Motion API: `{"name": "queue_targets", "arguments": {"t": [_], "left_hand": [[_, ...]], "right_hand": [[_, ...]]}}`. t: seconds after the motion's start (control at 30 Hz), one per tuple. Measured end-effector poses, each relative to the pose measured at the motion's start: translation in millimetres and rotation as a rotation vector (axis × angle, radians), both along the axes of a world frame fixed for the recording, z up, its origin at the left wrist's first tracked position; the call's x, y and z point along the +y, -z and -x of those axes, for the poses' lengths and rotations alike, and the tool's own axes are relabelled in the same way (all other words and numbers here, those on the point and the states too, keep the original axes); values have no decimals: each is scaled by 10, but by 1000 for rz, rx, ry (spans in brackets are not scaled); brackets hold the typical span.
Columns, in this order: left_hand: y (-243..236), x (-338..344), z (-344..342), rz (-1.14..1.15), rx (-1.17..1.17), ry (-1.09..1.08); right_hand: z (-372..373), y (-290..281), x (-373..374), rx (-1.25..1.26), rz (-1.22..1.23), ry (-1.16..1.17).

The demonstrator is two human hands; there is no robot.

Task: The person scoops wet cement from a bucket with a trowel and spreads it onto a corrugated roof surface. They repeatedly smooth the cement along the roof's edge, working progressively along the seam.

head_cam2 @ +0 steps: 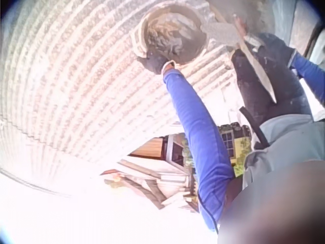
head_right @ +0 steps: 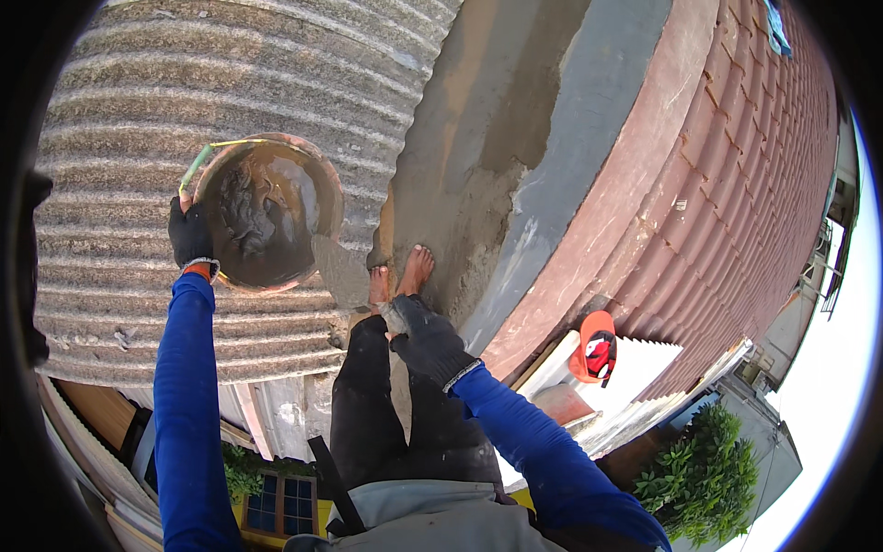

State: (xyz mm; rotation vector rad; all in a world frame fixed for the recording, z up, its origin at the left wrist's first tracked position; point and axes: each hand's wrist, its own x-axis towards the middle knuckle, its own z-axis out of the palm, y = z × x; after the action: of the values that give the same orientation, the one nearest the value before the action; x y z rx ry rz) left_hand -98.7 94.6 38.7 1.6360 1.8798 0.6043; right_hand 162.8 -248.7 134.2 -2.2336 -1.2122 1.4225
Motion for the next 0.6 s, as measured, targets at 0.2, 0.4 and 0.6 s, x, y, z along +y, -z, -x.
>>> {"name": "queue_targets", "arguments": {"t": [0.2,0.4,0.6], "left_hand": [[-49,0,-11,0,46,-24],[-82,12,-13,60,170,-44],[-80,22,8,77,107,-24]], "right_hand": [[-19,33,338,-60,-145,-65],[-59,218,1046,-238,-68,-343],[225,663,1892,-410,-286,-627]]}}
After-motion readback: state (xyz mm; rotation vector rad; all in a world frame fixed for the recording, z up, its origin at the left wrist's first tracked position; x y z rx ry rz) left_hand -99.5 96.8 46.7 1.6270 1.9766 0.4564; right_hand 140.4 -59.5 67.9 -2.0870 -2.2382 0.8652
